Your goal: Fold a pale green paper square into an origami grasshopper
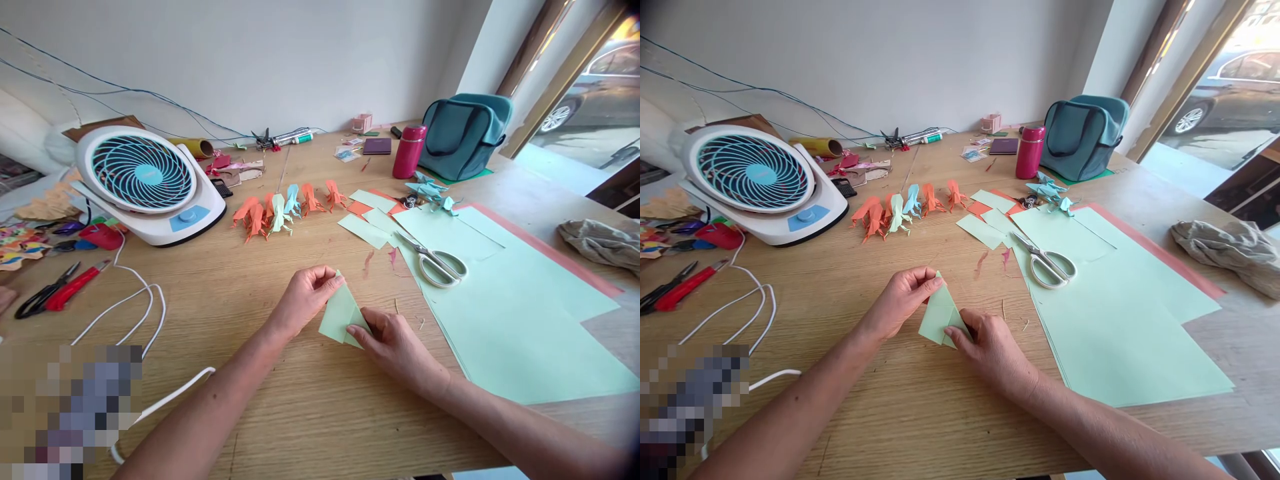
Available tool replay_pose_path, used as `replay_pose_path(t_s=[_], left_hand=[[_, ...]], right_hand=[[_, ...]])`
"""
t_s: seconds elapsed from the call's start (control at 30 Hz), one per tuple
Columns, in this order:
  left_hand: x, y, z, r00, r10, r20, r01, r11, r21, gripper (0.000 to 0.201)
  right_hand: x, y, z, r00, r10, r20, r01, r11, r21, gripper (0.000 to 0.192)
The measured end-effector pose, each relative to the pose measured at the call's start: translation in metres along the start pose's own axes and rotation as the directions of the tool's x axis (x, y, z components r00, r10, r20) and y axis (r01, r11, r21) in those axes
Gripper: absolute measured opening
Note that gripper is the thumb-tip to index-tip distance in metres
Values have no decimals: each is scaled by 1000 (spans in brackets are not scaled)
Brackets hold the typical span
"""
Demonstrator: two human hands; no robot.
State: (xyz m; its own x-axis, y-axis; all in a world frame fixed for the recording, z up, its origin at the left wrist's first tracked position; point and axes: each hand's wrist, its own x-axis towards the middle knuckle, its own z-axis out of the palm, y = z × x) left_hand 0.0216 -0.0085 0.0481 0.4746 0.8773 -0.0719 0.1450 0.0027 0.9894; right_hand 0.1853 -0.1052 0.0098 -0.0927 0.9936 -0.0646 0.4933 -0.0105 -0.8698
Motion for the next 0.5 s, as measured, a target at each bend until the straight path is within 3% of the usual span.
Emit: replay_pose_path(t_s=[0.2,0.37,0.5], left_hand=[[-2,4,2,990,45,-132,-32,995,94,26],[-1,6,6,981,-42,-191,38,999,-25,25],[-1,5,7,978,-117,-173,97,988,-121,28]], right_hand=[[-1,2,0,999,-34,26,36,998,-43,42],[-1,0,-1,995,-64,75,65,998,-11,36],[-2,0,-2,995,-36,89,33,999,39,33]])
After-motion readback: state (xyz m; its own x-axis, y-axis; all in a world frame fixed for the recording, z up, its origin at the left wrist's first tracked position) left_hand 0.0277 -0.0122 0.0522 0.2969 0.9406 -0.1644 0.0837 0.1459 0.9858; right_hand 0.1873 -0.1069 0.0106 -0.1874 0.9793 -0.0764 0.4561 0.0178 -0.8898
